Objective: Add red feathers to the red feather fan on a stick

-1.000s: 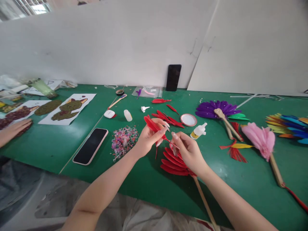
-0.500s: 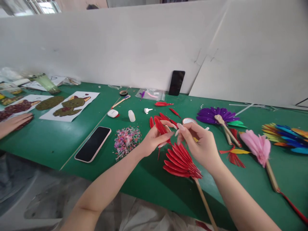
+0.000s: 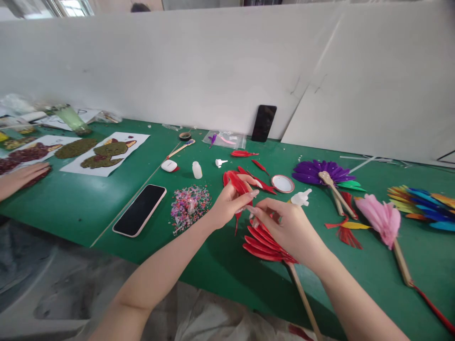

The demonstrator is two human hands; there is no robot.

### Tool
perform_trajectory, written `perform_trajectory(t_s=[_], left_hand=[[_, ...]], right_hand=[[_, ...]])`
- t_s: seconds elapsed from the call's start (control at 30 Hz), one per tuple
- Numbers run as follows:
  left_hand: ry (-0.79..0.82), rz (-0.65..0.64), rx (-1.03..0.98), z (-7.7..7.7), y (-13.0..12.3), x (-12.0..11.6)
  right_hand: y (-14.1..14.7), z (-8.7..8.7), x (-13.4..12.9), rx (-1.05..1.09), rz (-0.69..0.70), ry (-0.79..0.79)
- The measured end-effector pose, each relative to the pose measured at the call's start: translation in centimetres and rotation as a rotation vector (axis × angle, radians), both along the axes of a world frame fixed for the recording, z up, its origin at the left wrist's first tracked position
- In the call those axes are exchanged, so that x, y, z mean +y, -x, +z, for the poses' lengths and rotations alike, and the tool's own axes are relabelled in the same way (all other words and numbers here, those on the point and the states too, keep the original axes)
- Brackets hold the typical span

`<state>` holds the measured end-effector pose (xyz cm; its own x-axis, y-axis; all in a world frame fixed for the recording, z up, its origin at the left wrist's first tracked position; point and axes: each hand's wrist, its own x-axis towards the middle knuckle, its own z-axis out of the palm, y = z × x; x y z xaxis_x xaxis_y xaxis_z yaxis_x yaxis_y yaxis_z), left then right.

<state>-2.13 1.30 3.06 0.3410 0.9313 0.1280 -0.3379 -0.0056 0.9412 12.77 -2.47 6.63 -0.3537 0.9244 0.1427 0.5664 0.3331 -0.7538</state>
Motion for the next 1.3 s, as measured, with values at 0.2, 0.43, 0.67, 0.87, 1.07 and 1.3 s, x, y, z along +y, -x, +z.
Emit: perform_trajectory(t_s=[0.2, 0.43, 0.67, 0.87, 1.07, 1.3], left_hand=[[0.015, -0.033, -0.014, -0.2, -0.1, 0.0], [0.064, -0.117, -0.071, 0.2, 0.1, -0.1], [0.05, -0.111, -0.146, 0.4, 0.1, -0.2], [0.061, -0.072, -0.159, 0.0, -0.1, 0.1], [0.016, 0.088, -0.167, 0.2, 1.1, 1.3], [-0.105, 0.506, -0.095, 0.8, 5.5, 4.0]], right_hand=[[0.1, 0.2, 0.2, -0.141, 0.053, -0.212], [0.3, -0.3, 0.2, -0.158, 0.009, -0.362], [0.3, -0.1, 0.2, 0.01, -0.095, -0.334], [0.1, 0.3, 0.3, 0.156, -0.095, -0.068], [1.6, -1.1, 2.7, 0.014, -0.066, -0.027], [7.4, -2.9, 6.8, -0.036, 0.063, -0.069]])
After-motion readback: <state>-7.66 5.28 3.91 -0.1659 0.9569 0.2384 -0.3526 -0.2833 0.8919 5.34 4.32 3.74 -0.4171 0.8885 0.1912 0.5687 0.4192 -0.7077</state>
